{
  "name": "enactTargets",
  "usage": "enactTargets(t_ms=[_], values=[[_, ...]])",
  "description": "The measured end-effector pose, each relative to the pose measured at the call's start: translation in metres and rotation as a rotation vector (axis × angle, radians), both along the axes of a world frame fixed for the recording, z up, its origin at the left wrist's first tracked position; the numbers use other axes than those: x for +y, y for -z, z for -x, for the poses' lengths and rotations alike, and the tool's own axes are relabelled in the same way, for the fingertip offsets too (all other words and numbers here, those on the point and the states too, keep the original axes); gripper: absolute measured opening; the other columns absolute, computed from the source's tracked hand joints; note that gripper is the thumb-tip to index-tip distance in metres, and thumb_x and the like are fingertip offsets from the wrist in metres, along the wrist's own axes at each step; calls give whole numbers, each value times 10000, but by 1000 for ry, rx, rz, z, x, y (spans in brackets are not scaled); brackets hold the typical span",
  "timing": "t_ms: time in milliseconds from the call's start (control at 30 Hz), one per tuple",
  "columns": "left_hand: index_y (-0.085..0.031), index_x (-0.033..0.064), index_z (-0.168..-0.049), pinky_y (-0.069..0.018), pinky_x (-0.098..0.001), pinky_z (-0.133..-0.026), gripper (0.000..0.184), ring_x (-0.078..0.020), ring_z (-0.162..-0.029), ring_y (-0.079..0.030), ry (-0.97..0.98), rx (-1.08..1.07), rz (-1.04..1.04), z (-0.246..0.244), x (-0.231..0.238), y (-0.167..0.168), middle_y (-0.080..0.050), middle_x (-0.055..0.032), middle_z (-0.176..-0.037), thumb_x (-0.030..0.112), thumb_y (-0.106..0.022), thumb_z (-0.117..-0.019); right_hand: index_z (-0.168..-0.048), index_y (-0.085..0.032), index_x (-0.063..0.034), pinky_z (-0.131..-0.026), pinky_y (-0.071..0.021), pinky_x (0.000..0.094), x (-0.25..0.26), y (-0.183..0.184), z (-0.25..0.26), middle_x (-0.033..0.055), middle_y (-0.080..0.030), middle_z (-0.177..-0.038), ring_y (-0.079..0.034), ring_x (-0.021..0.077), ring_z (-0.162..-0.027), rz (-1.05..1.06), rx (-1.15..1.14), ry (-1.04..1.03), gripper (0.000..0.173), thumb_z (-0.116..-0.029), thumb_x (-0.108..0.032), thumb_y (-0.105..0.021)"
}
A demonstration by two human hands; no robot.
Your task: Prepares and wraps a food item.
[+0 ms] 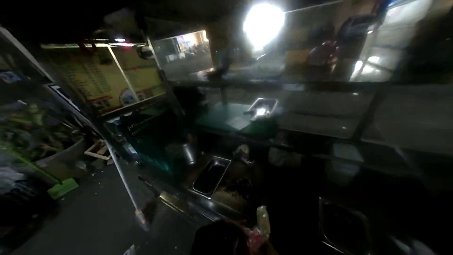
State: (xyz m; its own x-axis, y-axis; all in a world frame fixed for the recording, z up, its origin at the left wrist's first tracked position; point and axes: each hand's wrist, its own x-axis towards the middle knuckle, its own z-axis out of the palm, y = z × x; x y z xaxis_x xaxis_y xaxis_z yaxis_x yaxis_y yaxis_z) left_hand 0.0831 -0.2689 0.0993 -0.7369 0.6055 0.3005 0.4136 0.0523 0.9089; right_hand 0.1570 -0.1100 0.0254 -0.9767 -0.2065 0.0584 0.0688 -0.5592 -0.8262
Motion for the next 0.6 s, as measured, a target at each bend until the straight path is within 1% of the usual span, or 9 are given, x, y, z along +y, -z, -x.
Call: enactTargets(t_ms=[100, 167, 200, 267, 333, 433, 533, 567, 600], values=[[-753, 15, -1008, -497, -373, -1117, 225, -147, -1128, -698, 237, 158, 21, 6, 12, -27, -766, -77, -1090, 158, -580, -1028, -1137, -649, -18, -765, -549, 196, 51, -9, 6, -17, -679, -936, -638, 13, -834, -595, -9, -63, 202, -978, -142, -639], [-763, 74, -1027, -455, -373, -1139, 222, -103, -1158, -670, 287, 242, 49, 6, 21, -46, -759, -30, -1109, 224, -599, -1029, -1204, -662, 71, -903, -534, 317, 71, -31, 10, 137, -719, -1077, -675, 141, -974, -1057, 101, -69, 328, -995, -178, -615], [-773, 114, -1018, -450, -392, -1149, 219, -99, -1162, -670, 289, 252, 56, 4, 25, -54, -764, 0, -1094, 259, -610, -1027, -1185, -677, 73, -874, -553, 300, 75, -27, 12, 141, -737, -1043, -697, 135, -940, -1095, 192, 73, 324, -977, -167, -613], [-793, 156, -1025, -446, -439, -1154, 206, -139, -1183, -668, 281, 249, 68, -1, 33, -65, -772, 13, -1086, 276, -625, -1022, -1180, -650, 12, -782, -545, 189, 92, -16, 26, 24, -693, -952, -647, 16, -856, -677, 273, 77, 262, -954, -119, -638], [-777, 161, -1083, -395, -487, -1189, 218, -189, -1238, -638, 267, 296, 127, -6, 38, -72, -762, -4, -1125, 263, -588, -1043, -1157, -636, -167, -781, -543, 180, 108, -22, 56, -123, -680, -976, -631, -43, -875, -265, 340, -283, 275, -899, -101, -704], [-757, 168, -1119, -306, -502, -1223, 216, -189, -1276, -596, 196, 469, 181, -16, 43, -73, -738, -17, -1162, 245, -565, -1056, -1048, -626, -145, -693, -542, 198, 113, -62, 73, -117, -658, -854, -626, -17, -764, -319, 235, -460, 303, -806, 19, -706], [-756, 163, -1095, -341, -479, -1196, 179, -190, -1183, -628, 162, 629, 149, -20, 47, -65, -727, -47, -1098, 183, -586, -1043, -992, -638, -108, -674, -531, 185, 117, -86, 72, -99, -647, -812, -613, -23, -729, -331, 307, -487, 215, -828, 22, -686], [-763, 164, -1097, -374, -463, -1164, 184, -189, -1137, -651, 143, 660, 144, -23, 48, -64, -738, -54, -1084, 161, -588, -1038, -975, -669, -126, -691, -535, 188, 116, -84, 78, -102, -670, -831, -624, -23, -749, -251, 363, -547, 181, -831, -30, -721], [-764, 173, -1114, -398, -450, -1137, 199, -186, -1108, -665, 129, 685, 147, -26, 48, -63, -744, -54, -1089, 143, -583, -1036, -1018, -715, -211, -744, -535, 167, 113, -75, 89, -147, -701, -912, -639, -55, -820, -131, 461, -640, 169, -862, -219, -778]])
